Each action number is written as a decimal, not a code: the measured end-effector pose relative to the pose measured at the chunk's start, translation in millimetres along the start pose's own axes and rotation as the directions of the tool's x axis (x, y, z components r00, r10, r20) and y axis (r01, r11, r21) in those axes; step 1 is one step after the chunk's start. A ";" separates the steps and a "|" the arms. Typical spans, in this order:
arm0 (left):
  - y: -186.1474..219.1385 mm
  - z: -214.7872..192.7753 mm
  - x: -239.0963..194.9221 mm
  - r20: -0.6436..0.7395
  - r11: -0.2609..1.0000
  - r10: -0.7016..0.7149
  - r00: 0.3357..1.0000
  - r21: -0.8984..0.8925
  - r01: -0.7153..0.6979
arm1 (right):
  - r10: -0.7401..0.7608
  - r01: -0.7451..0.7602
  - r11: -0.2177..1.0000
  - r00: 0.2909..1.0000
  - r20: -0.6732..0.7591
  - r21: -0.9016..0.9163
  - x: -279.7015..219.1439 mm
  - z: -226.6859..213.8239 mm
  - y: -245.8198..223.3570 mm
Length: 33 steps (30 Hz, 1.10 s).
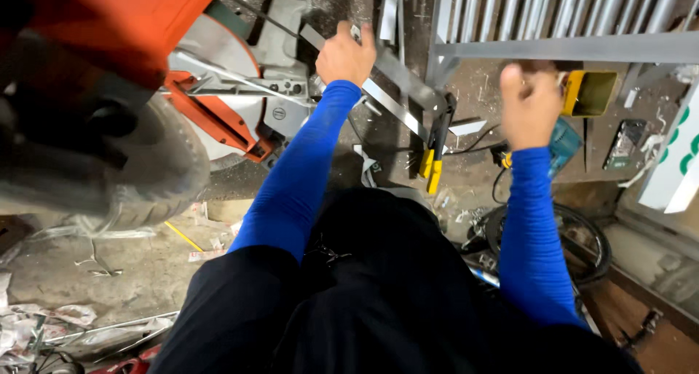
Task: The person assembles a metal frame by aligning metal bars by hand, drilling holes with a power drill, fastening joints using a hand riveter, and measuring with a square ruler.
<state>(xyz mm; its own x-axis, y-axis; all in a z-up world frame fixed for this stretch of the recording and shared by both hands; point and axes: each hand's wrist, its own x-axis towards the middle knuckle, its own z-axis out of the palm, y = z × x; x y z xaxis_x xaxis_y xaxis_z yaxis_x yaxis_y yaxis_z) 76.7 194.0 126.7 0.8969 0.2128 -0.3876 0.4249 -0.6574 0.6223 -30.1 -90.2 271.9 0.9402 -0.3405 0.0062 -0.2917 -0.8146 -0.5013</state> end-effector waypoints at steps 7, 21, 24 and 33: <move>-28.6 18.9 -2.1 0.076 0.985 0.112 0.991 0.125 -0.121 | 0.163 -0.039 0.927 0.938 0.307 -0.373 -96.9 70.4 72.8; -1.6 104.9 -35.7 0.339 0.889 0.425 0.839 -0.330 -0.317 | 0.257 -0.226 0.960 0.944 0.208 -0.163 -153.5 116.6 106.3; 11.7 159.1 -31.5 0.477 0.936 0.351 0.805 -0.211 -0.283 | 0.300 -0.259 0.950 0.911 0.282 -0.175 -153.2 112.9 100.0; 41.8 185.2 -34.6 0.547 0.929 0.363 0.754 -0.147 -0.340 | 0.449 -0.932 0.273 0.344 0.825 0.240 -123.8 39.0 45.1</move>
<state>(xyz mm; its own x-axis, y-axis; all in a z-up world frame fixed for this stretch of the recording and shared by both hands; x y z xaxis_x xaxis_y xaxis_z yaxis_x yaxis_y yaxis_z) 40.8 25.3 40.1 0.7640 -0.4736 -0.4382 0.1073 -0.5764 0.8101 -152.8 -66.4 214.8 0.3369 -0.0959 -0.9367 -0.9135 0.2078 -0.3498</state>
